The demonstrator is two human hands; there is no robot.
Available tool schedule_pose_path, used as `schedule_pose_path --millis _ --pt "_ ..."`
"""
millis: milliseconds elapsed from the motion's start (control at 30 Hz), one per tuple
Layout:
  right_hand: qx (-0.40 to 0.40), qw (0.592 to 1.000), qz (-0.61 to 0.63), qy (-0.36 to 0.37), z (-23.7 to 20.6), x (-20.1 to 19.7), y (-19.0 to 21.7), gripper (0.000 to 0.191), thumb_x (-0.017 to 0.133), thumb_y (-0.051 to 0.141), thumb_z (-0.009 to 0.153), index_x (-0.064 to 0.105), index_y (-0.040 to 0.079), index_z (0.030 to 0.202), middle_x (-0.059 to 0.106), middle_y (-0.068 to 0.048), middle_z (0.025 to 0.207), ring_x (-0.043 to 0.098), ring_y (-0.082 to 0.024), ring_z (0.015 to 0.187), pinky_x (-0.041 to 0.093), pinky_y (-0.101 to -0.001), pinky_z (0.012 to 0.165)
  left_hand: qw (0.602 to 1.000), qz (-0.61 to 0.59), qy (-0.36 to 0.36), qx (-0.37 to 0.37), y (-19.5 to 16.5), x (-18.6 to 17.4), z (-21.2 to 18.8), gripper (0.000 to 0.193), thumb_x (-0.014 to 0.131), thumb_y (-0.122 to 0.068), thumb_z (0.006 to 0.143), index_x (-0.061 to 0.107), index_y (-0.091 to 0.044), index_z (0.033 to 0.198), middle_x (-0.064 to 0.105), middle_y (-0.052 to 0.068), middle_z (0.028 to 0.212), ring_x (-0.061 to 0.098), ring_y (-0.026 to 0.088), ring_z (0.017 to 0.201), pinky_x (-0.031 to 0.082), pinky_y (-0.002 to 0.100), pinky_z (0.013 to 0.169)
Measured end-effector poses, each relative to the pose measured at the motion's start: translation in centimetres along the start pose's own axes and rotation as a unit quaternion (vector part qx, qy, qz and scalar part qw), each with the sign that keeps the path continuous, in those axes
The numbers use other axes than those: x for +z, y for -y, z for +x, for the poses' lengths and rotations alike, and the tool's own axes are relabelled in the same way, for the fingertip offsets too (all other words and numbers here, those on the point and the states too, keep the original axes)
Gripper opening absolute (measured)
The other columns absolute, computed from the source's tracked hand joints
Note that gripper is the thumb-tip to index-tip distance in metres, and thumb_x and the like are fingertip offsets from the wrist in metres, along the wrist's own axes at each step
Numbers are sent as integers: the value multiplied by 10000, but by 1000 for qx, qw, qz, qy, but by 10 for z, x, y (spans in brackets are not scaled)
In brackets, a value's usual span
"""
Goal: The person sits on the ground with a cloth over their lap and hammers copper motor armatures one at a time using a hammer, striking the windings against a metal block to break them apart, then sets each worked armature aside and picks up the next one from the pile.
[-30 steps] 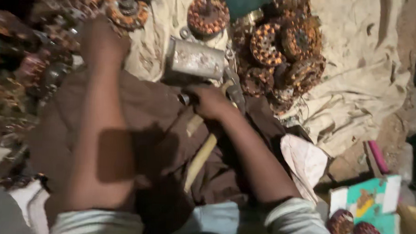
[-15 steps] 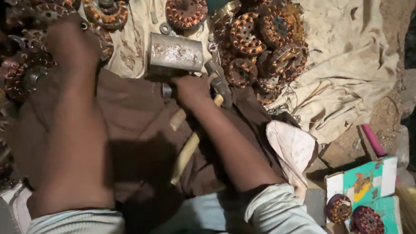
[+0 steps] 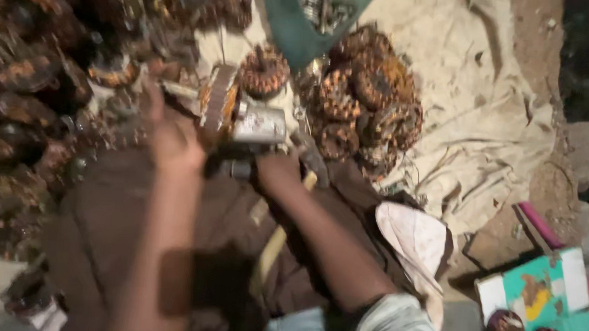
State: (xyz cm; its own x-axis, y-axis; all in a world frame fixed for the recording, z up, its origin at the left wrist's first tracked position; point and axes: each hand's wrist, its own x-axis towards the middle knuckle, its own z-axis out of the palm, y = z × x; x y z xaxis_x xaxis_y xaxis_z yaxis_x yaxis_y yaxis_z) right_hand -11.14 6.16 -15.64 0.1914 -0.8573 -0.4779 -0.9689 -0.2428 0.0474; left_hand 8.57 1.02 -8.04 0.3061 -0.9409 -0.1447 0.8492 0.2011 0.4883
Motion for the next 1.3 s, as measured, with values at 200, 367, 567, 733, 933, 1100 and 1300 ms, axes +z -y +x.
schedule_pose_path --millis 200,367,567,733,933,1100,1300 --pt "42 972 188 -137 -55 -23 8 382 708 211 763 631 7 1077 687 -227 1032 669 -441 957 513 -523 809 910 -307 214 -177 51 9 -26 438 451 -414 1141 477 -245 1544 688 101 1317 665 390 1188 566 643 932" --pt "90 941 328 -6 -88 -50 -22 394 633 323 976 634 50 1260 687 -222 1184 662 -376 1102 504 -455 932 937 -275 125 -175 49 1 -20 509 490 -408 1121 450 -163 1565 678 74 1141 696 388 1166 561 685 956" --pt "-99 790 604 -43 -121 -86 -63 391 525 234 1080 615 -28 1356 679 -94 1243 595 -171 1192 461 -329 1034 968 -125 199 -86 6 5 -1 430 597 -333 1174 494 -117 1532 685 64 868 728 360 994 517 629 1018" --pt "-87 659 747 -27 -120 -101 -37 463 572 259 1067 586 -47 1414 679 -107 1254 606 -193 1151 472 -340 989 913 196 356 25 -27 30 -12 479 634 -388 1114 476 -116 1475 713 52 786 780 367 1045 619 545 1011" --pt "-1 838 542 66 -111 -80 -34 708 719 208 951 411 111 1581 653 -146 1215 481 -254 943 413 -400 820 886 263 382 15 -25 55 -38 445 682 -255 1142 485 -28 1469 639 142 1379 771 372 1076 565 551 1089" --pt "-161 741 643 -110 -72 -16 -51 429 726 151 1007 573 23 1387 685 -66 1245 662 -147 1128 575 -345 987 670 563 447 182 -24 72 -46 722 792 -245 909 473 -207 1555 489 139 1631 537 377 1511 445 565 1266" --pt "-180 813 496 -246 -1 9 -48 756 840 263 819 477 75 1455 569 -104 1425 542 -214 1341 325 -496 1169 633 622 444 124 -11 59 -28 1177 1018 -514 532 474 -223 1535 389 78 1642 440 375 1502 412 548 1236"
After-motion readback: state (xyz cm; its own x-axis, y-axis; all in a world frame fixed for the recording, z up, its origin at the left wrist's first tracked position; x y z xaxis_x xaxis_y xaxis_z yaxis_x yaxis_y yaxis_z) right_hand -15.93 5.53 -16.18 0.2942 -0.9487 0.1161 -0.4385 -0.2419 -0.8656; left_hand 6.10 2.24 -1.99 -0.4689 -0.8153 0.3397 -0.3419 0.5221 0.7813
